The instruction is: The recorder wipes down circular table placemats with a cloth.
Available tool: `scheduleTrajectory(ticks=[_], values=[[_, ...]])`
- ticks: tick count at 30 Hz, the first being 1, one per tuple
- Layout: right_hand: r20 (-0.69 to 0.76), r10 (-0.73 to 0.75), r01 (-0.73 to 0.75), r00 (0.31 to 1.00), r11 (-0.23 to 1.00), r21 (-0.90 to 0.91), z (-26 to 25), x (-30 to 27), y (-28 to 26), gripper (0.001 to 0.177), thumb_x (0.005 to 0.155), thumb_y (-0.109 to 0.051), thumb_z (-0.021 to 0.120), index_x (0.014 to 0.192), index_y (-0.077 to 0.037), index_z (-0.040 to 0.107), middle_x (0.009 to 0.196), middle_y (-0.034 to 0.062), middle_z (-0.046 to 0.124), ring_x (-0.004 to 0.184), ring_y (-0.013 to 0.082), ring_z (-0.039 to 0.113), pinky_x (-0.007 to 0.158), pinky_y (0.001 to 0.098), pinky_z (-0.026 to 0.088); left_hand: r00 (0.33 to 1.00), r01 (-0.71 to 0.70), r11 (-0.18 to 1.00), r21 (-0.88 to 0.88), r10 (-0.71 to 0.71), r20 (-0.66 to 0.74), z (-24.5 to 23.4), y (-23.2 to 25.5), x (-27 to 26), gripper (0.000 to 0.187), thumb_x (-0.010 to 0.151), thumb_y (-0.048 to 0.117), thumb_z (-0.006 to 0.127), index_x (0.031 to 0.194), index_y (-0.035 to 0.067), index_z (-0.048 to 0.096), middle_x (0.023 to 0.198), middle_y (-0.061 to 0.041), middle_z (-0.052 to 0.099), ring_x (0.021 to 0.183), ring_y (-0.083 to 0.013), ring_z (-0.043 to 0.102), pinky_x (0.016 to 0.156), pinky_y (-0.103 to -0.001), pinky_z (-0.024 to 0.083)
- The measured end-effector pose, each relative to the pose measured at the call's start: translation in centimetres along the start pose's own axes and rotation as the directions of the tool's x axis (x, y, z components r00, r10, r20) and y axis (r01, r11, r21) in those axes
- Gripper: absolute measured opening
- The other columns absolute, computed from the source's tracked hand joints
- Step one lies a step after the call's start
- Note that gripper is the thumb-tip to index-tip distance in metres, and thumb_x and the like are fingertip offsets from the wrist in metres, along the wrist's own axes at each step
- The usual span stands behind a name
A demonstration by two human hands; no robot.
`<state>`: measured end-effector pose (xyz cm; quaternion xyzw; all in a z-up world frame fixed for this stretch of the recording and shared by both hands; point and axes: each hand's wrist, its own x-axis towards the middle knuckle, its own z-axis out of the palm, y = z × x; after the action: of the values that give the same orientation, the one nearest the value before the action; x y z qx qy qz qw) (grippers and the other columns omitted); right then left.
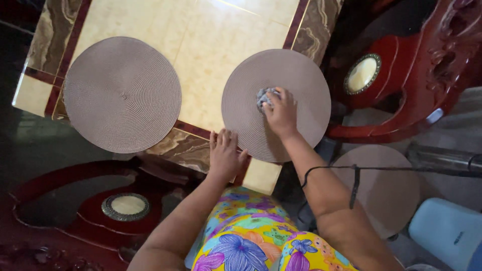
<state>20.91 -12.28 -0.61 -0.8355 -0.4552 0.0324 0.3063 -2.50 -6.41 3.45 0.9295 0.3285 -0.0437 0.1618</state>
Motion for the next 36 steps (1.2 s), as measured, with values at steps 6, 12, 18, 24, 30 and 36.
scheduleTrajectory(ticks=[6, 12, 18, 24, 30, 36], values=[[0.049, -0.133, 0.138, 0.99, 0.986, -0.096, -0.6, -0.2, -1.5, 0.031, 0.094, -0.022, 0.069, 0.12, -0.007, 0.073, 0.132, 0.0182, 0.057, 0.123, 0.0389, 0.053, 0.104, 0.0592, 0.034, 0.981, 0.044, 0.969, -0.244, 0.004, 0.193, -0.9, -1.5, 0.7, 0.046, 0.103, 0.042, 0.053, 0.14, 0.015, 0.06, 0.129, -0.007, 0.062, 0.134, -0.0228, 0.055, 0.136, -0.042, 0.026], [0.097, -0.106, 0.099, 0.99, 0.993, 0.07, -0.5, 0.7, -1.9, 0.026, 0.092, -0.017, 0.067, 0.116, -0.009, 0.072, 0.129, 0.0139, 0.064, 0.123, 0.0348, 0.056, 0.107, 0.0507, 0.04, 0.983, -0.084, 0.991, -0.1, 0.065, -0.174, 1.6, -4.5, 8.8, 0.081, 0.091, 0.046, 0.063, 0.155, 0.005, 0.037, 0.163, -0.018, 0.029, 0.153, -0.0319, 0.021, 0.124, -0.053, 0.012], [0.017, -0.176, 0.163, 0.984, 0.941, 0.296, 1.7, 1.2, -5.6, 0.028, 0.091, -0.018, 0.068, 0.116, -0.006, 0.066, 0.128, 0.0169, 0.063, 0.125, 0.0369, 0.056, 0.11, 0.0494, 0.042, 0.982, -0.115, 0.993, -0.025, 0.11, -0.152, 2.9, -5.0, 9.2, 0.086, 0.094, 0.056, 0.054, 0.161, 0.009, 0.027, 0.17, -0.013, 0.016, 0.158, -0.0249, 0.01, 0.126, -0.051, 0.005], [-0.025, 0.014, -0.011, 1.0, 0.995, 0.099, 1.5, 7.6, 4.5, 0.023, 0.102, -0.018, 0.055, 0.117, -0.005, 0.067, 0.116, 0.0207, 0.065, 0.106, 0.0393, 0.063, 0.096, 0.0508, 0.051, 0.998, -0.053, 0.997, -0.062, 0.052, -0.025, 1.4, -4.4, 9.2, 0.087, 0.091, 0.055, 0.056, 0.161, 0.01, 0.028, 0.17, -0.012, 0.016, 0.158, -0.0244, 0.011, 0.127, -0.053, 0.005], [-0.046, -0.122, 0.113, 0.991, 0.979, -0.168, 7.7, 6.5, 2.4, 0.028, 0.102, -0.023, 0.055, 0.112, 0.0, 0.067, 0.116, 0.0249, 0.063, 0.103, 0.0411, 0.061, 0.09, 0.0512, 0.049, 0.999, -0.05, 0.997, -0.067, 0.051, 0.016, 0.7, -4.2, 8.9, 0.087, 0.091, 0.055, 0.057, 0.16, 0.01, 0.029, 0.171, -0.012, 0.015, 0.158, -0.0253, 0.011, 0.126, -0.054, 0.004], [0.248, -0.018, 0.042, 0.969, 0.995, -0.093, 7.6, 8.4, 3.7, 0.021, 0.104, -0.026, 0.057, 0.101, -0.007, 0.067, 0.1, 0.0182, 0.066, 0.091, 0.0379, 0.065, 0.082, 0.0498, 0.053, 0.995, -0.09, 0.995, -0.048, 0.088, -0.053, 1.2, -4.6, 9.2, 0.087, 0.093, 0.056, 0.056, 0.162, 0.01, 0.028, 0.171, -0.012, 0.014, 0.158, -0.0246, 0.011, 0.126, -0.054, 0.005]])
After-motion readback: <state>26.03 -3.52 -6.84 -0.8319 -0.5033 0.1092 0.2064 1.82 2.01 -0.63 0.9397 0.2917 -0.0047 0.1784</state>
